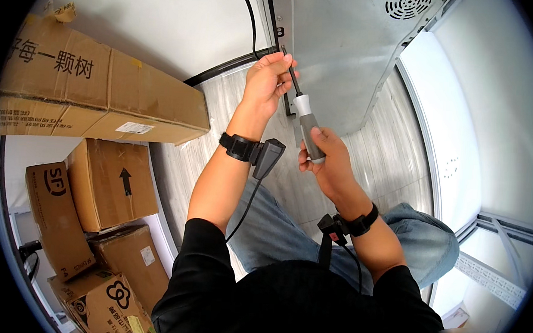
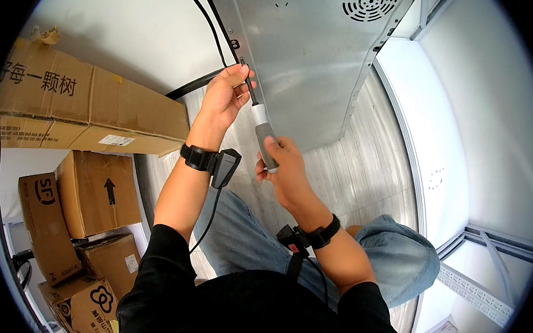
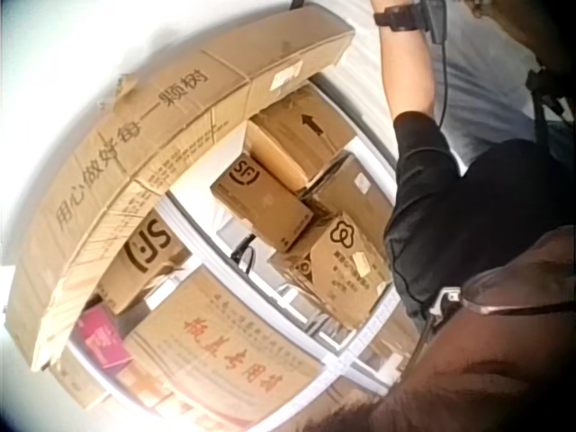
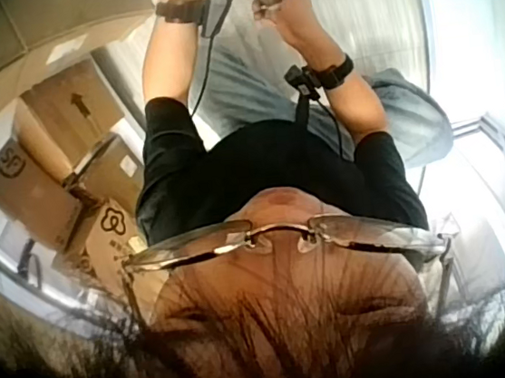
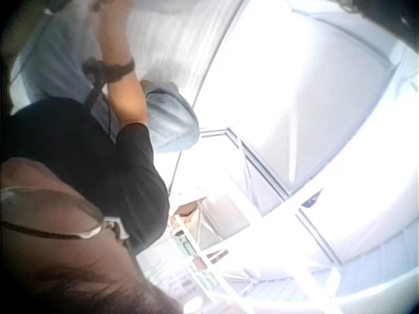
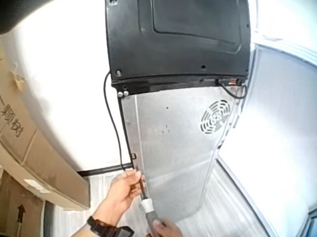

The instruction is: The person uses a screwdriver to tighten screws into a white metal cabinet panel. They repeatedly pick up screws and secure them into pre-drilled holes along the edges of the panel.

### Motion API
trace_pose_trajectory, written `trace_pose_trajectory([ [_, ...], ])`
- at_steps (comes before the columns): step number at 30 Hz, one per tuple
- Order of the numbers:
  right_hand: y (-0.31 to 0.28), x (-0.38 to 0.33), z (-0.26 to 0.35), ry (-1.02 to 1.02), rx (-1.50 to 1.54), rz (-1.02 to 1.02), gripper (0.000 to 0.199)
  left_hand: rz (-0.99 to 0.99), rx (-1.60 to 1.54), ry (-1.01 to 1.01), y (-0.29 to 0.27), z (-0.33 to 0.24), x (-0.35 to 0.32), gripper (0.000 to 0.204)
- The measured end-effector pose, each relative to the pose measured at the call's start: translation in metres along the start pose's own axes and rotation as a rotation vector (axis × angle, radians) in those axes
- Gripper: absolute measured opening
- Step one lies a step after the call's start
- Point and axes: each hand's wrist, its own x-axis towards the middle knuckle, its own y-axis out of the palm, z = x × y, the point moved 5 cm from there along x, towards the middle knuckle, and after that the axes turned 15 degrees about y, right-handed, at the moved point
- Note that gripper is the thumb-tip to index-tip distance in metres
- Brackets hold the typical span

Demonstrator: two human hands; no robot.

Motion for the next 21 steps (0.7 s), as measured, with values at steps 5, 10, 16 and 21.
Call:
trace_pose_trajectory([
  [5, 0.006, -0.003, -0.003, 0.058, 0.085, 0.180, 0.040, 0.228, -0.074, -0.057, 0.011, -0.009, -0.012, 0.010],
  [10, 0.014, -0.009, -0.004, 0.017, 0.012, 0.075, 0.051, 0.185, 0.079, -0.009, 0.002, -0.004, -0.003, 0.015],
  [16, 0.009, -0.008, -0.004, -0.094, -0.011, -0.156, 0.048, 0.128, 0.152, 0.001, 0.004, -0.006, -0.007, 0.016],
  [21, 0.013, -0.006, -0.006, 0.121, 0.343, 0.377, 0.037, 0.201, -0.038, -0.036, 0.007, -0.011, -0.010, 0.024],
])
